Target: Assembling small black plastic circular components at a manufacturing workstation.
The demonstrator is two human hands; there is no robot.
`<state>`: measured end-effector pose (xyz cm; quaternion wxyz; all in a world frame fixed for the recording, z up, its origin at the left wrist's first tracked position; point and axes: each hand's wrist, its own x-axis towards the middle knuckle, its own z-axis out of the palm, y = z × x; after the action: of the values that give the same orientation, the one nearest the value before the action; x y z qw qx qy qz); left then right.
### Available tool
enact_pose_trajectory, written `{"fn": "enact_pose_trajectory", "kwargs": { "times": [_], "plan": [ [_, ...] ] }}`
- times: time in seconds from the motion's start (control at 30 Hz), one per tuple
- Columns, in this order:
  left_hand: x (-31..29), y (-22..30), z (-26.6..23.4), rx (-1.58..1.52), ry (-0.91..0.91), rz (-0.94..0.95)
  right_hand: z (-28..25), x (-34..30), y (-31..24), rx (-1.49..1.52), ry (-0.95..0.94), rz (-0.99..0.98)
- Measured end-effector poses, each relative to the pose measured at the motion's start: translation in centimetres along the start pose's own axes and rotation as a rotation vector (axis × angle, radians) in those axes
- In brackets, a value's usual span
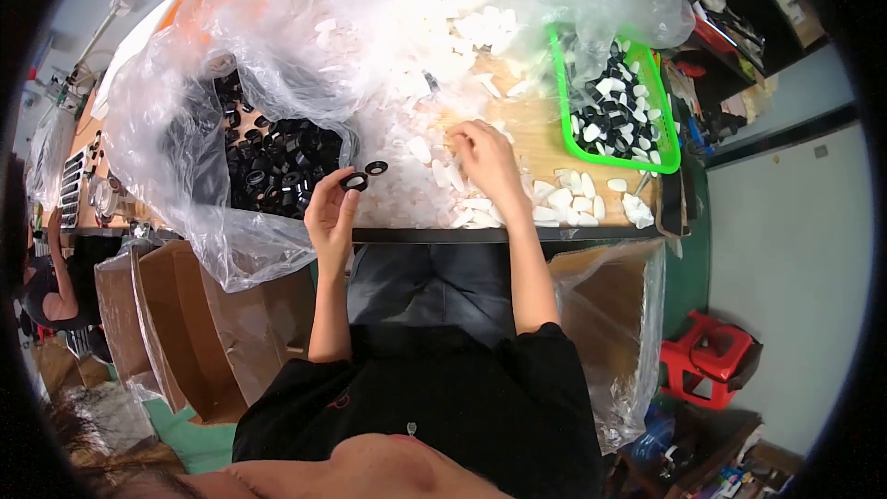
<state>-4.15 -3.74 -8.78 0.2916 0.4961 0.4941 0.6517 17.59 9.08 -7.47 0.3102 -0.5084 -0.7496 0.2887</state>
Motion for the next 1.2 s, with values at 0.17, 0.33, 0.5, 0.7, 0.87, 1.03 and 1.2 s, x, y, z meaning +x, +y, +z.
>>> {"fn": "enact_pose_trajectory", "kwargs": {
  "times": [0.17,0.33,0.5,0.7,0.87,1.03,1.2],
  "plan": [
    [0.5,-0.1,0.7,0.099,-0.004,0.073,4.6,1.4,-2.2,0.029,-0.009,-0.348],
    [0.8,0.9,0.3,0.245,-0.065,0.127,5.8,2.2,-2.1,-0.124,0.008,-0.468],
    [-0.3,0.0,-1.6,0.195,0.051,-0.003,4.5,-1.1,-1.9,0.024,0.118,-0.418],
    [-0.2,0.5,0.2,0.112,-0.052,-0.025,-2.9,-6.4,2.9,-0.109,0.377,-0.044],
    [-0.3,0.1,1.9,0.068,-0.110,-0.057,-4.9,-7.5,5.0,-0.275,0.391,0.050],
    [-0.8,-0.1,3.2,0.132,-0.242,-0.037,-2.6,-3.9,2.8,-0.239,0.218,-0.232],
    [-0.9,0.5,3.5,0.060,-0.269,-0.145,-1.6,-2.1,2.5,-0.473,0.078,-0.249]
  ]
}}
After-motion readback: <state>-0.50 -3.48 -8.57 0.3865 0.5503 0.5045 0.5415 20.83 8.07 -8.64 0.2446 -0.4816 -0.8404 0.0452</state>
